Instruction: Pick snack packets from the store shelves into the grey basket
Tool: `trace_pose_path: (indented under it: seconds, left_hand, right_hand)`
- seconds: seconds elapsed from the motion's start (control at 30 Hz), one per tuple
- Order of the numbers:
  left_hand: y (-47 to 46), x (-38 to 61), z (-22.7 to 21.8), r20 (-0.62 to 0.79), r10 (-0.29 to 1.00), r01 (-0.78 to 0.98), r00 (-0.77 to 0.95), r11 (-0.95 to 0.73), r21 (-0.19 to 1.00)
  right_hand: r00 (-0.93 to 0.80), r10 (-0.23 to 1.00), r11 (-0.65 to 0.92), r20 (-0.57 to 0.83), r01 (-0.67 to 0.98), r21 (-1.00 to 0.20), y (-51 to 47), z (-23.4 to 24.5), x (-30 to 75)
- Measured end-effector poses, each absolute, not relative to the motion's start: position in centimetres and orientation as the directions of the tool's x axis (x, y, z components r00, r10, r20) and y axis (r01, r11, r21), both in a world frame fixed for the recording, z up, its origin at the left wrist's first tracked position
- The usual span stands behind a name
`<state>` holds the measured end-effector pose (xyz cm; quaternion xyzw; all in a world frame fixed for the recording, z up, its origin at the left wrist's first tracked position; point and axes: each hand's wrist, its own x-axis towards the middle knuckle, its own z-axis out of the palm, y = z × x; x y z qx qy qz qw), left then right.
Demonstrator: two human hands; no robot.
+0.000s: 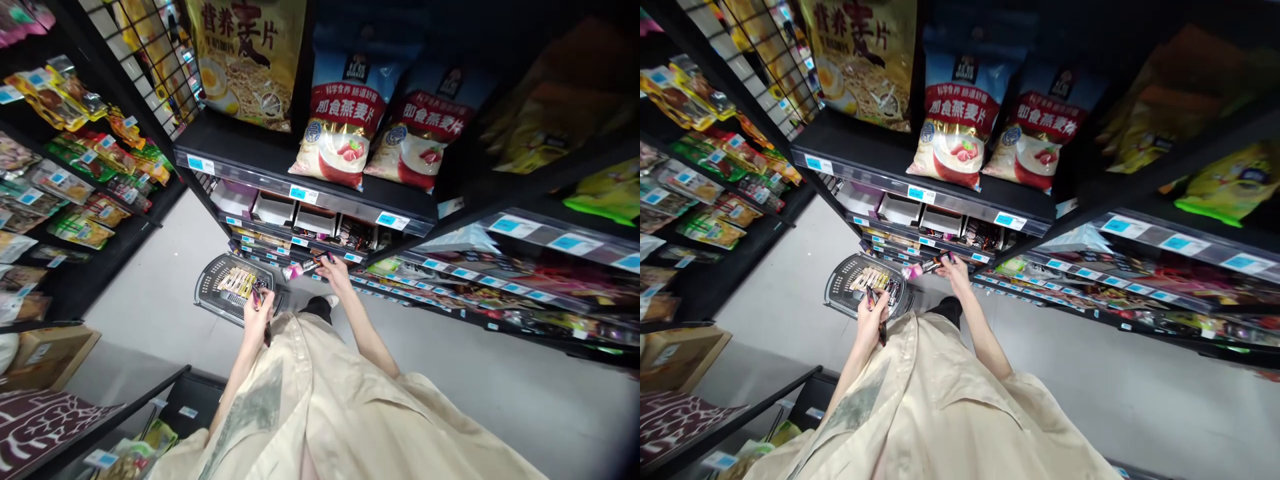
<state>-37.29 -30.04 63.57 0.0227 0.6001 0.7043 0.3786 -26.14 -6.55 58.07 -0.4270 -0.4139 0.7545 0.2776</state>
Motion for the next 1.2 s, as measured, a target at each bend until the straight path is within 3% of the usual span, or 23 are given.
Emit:
trace_pose_path:
  seconds: [0.1,0.17,0.23,0.3,0.4,0.53,0.83,1.03,1.2]
  left_hand:
    - [-29.9,-37.5,63.5,-0.405,0.560,-0.489,-0.723,0.000,0.872]
    - [-30.1,-37.7,63.5,-0.390,0.576,-0.478,-0.719,-0.001,0.879]
    - [-30.3,-37.9,63.6,-0.376,0.588,-0.467,-0.717,-0.004,0.884]
    - [-30.5,-38.2,63.7,-0.372,0.582,-0.462,-0.723,-0.007,0.887]
    - [-30.9,-38.4,63.8,-0.392,0.531,-0.468,-0.751,-0.009,0.884]
    - [-31.5,-38.5,63.3,-0.420,0.456,-0.489,-0.784,-0.038,0.871]
    - [-32.2,-38.3,62.8,-0.497,0.360,-0.560,-0.790,-0.091,0.823]
    - [-31.9,-38.1,63.5,-0.530,0.306,-0.590,-0.791,-0.149,0.794]
    - [-31.3,-38.0,63.6,-0.578,0.291,-0.645,-0.763,-0.270,0.715]
  right_hand:
    - [-0.144,0.927,-0.366,-0.347,-0.136,-0.921,-1.8,55.8,-27.0]
    - [-0.057,0.970,-0.241,-0.238,-0.052,-0.969,1.3,54.9,-28.0]
    - [-0.107,0.991,-0.056,-0.074,0.164,-0.985,3.9,54.4,-29.2]
    - [-0.245,0.968,0.146,0.056,0.368,-0.918,5.8,54.1,-30.5]
    - [-0.429,0.896,0.327,0.113,0.468,-0.821,7.6,54.1,-32.5]
    - [-0.570,0.819,0.438,0.073,0.538,-0.720,9.4,54.5,-34.9]
    - [-0.760,0.609,0.645,-0.227,0.642,-0.415,10.6,53.2,-41.3]
    - [-0.713,0.605,0.678,-0.356,0.695,-0.239,8.0,50.4,-40.8]
    - [-0.725,0.612,0.717,-0.316,0.677,-0.167,5.1,48.8,-37.5]
